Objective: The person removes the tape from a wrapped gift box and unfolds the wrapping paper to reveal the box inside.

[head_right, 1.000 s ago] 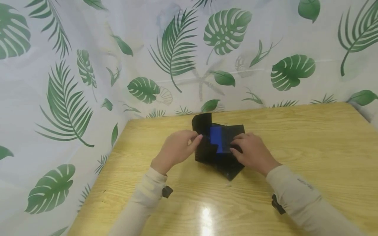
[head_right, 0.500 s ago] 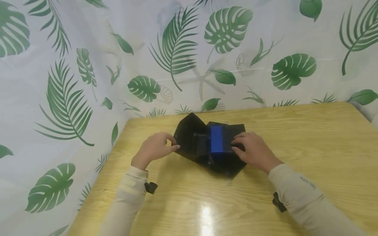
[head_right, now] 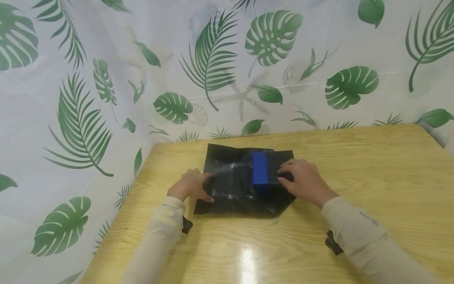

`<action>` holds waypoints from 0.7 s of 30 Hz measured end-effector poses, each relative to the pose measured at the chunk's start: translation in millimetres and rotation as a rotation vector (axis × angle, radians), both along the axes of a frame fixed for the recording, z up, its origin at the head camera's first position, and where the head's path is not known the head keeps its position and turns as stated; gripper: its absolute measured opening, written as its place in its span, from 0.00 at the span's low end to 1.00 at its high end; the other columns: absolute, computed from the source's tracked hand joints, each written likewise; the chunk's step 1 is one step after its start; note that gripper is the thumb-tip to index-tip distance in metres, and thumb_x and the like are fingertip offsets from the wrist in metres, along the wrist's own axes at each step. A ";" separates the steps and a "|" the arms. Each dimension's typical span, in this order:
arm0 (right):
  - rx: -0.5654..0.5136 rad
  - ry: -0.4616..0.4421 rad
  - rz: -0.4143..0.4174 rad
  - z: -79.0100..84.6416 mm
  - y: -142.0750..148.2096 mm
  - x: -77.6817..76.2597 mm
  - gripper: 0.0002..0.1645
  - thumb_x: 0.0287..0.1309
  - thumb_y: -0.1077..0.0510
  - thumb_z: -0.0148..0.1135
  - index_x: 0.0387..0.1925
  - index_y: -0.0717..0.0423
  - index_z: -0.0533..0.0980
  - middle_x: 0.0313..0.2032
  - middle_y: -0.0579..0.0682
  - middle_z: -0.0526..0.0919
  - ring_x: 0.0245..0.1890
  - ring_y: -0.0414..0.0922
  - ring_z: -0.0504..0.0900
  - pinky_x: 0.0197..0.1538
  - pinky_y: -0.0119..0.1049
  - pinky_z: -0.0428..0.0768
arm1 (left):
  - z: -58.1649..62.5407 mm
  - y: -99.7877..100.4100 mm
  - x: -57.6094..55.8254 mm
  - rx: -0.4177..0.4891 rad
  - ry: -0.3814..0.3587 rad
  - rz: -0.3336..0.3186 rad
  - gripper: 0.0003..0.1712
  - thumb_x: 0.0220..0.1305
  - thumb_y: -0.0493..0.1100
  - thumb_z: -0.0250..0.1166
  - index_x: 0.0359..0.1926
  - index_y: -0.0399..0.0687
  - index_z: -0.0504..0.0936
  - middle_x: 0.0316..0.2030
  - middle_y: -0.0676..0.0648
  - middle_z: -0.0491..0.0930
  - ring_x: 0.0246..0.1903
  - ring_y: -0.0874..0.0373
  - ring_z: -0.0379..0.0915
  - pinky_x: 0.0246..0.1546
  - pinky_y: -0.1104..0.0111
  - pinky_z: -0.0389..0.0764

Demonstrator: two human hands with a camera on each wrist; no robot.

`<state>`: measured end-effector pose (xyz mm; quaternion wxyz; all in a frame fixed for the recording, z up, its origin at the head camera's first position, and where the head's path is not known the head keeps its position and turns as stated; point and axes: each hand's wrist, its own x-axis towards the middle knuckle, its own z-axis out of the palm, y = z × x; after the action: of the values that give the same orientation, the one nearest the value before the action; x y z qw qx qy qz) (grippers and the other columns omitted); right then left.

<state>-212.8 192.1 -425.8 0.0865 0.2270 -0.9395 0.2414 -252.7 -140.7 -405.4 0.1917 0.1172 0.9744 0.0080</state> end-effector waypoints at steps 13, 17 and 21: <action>-0.064 -0.008 -0.004 16.5 -13.5 -13.3 0.13 0.63 0.60 0.68 0.47 0.64 0.85 0.42 0.60 0.81 0.43 0.58 0.80 0.47 0.56 0.80 | -15.8 43.2 -15.9 0.024 -0.004 -0.040 0.53 0.56 0.71 0.70 0.79 0.66 0.60 0.77 0.40 0.50 0.74 0.42 0.46 0.72 0.52 0.56; -0.014 0.056 0.024 22.2 -27.7 -22.6 0.13 0.62 0.58 0.70 0.44 0.62 0.86 0.35 0.56 0.79 0.34 0.51 0.77 0.37 0.47 0.76 | -16.5 50.9 -17.5 0.030 -0.058 -0.043 0.53 0.58 0.71 0.68 0.80 0.68 0.56 0.79 0.41 0.44 0.77 0.41 0.41 0.73 0.47 0.56; 0.067 0.102 0.053 23.7 -40.9 -31.4 0.11 0.61 0.58 0.71 0.42 0.61 0.87 0.33 0.54 0.78 0.31 0.49 0.72 0.35 0.47 0.72 | -19.7 55.4 -19.9 0.051 -0.082 -0.047 0.53 0.59 0.70 0.69 0.80 0.68 0.56 0.79 0.44 0.46 0.76 0.42 0.44 0.72 0.46 0.58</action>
<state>-244.1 151.1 -402.1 0.1200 0.2665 -0.9352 0.2002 -272.6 -85.3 -425.1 0.2287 0.1445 0.9621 0.0331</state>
